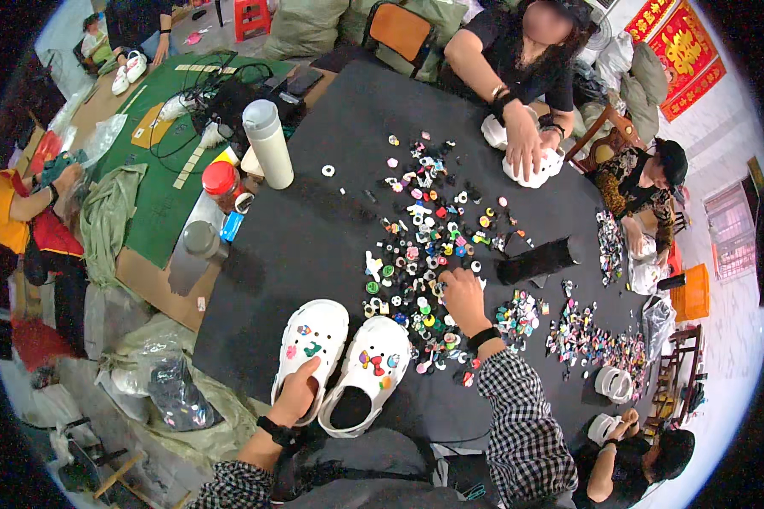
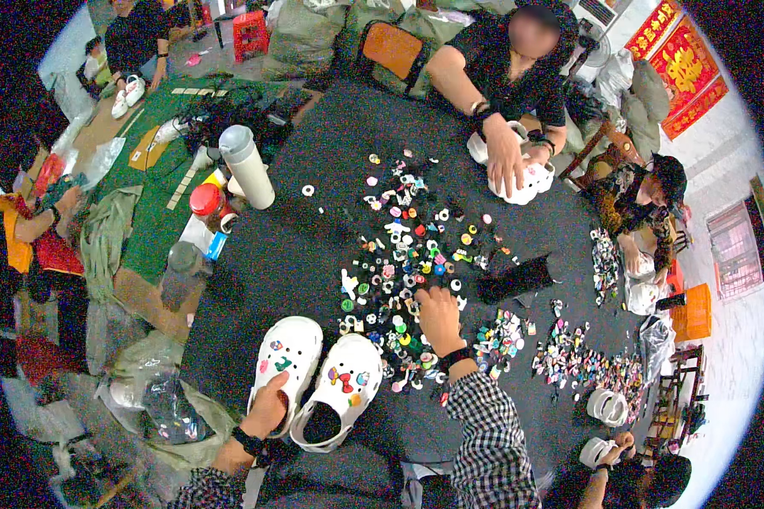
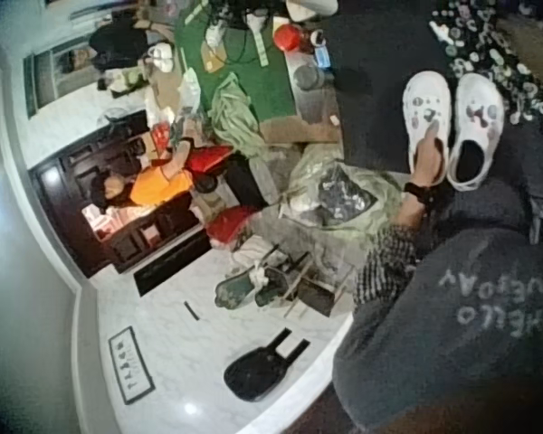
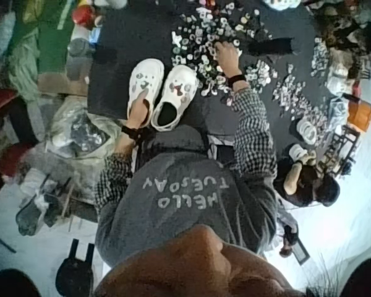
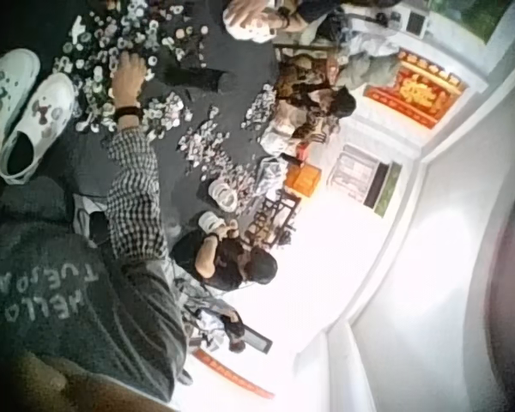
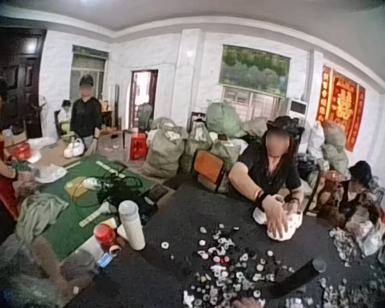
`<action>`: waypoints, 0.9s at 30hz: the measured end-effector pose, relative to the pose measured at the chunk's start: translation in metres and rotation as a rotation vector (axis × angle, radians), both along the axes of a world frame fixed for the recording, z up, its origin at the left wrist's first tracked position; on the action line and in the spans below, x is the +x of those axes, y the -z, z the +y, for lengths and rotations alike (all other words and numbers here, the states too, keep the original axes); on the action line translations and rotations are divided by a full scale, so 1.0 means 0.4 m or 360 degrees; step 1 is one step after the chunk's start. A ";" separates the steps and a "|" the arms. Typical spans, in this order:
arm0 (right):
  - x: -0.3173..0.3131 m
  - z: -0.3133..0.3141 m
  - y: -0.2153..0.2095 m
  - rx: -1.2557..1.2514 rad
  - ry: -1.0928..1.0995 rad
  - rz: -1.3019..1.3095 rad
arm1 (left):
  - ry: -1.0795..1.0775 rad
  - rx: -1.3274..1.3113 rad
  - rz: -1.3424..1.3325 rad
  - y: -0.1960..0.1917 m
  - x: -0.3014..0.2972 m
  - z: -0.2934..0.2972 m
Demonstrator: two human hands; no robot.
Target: Attaching decorative charms to the holes of rubber clog shoes.
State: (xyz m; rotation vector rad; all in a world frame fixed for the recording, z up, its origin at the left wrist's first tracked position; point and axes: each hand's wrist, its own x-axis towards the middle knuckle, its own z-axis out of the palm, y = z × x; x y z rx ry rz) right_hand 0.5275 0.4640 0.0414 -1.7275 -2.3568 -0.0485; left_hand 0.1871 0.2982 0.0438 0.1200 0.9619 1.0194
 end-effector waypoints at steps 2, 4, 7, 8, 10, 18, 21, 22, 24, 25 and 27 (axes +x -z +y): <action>-0.004 -0.005 0.003 -0.0014 0.0004 0.0048 | -0.0107 0.0035 -0.0106 -0.001 0.007 0.007; -0.003 -0.009 0.001 -0.0037 0.0023 0.0122 | -0.0074 0.0036 -0.0056 0.002 0.003 0.003; 0.003 -0.011 -0.012 -0.0093 0.0088 0.0196 | -0.0042 0.0045 -0.0045 -0.021 0.007 0.010; 0.004 -0.016 -0.018 -0.0129 0.0113 0.0242 | -0.0048 0.0058 -0.0082 -0.029 0.009 0.012; 0.007 -0.010 -0.021 -0.0146 0.0100 0.0328 | -0.0072 0.0022 -0.0084 -0.016 0.007 0.009; 0.017 -0.005 -0.026 -0.0284 0.0243 0.0616 | -0.0079 -0.0010 -0.0090 -0.017 0.009 0.009; 0.025 0.002 -0.011 -0.0410 0.0280 0.0649 | -0.0111 -0.0030 -0.0080 -0.019 0.011 0.010; 0.027 0.006 -0.009 -0.0500 0.0300 0.0833 | -0.0056 -0.0017 -0.0084 -0.010 0.002 0.007; 0.017 0.013 -0.034 -0.0783 0.0444 0.1087 | -0.0005 -0.0005 -0.0084 0.014 -0.009 0.001; 0.016 0.014 -0.027 -0.0785 0.0440 0.1090 | -0.0017 -0.0028 -0.0091 0.026 -0.011 -0.001; 0.019 0.016 -0.017 -0.0836 0.0450 0.1271 | -0.0025 -0.0050 -0.0099 0.023 -0.008 0.000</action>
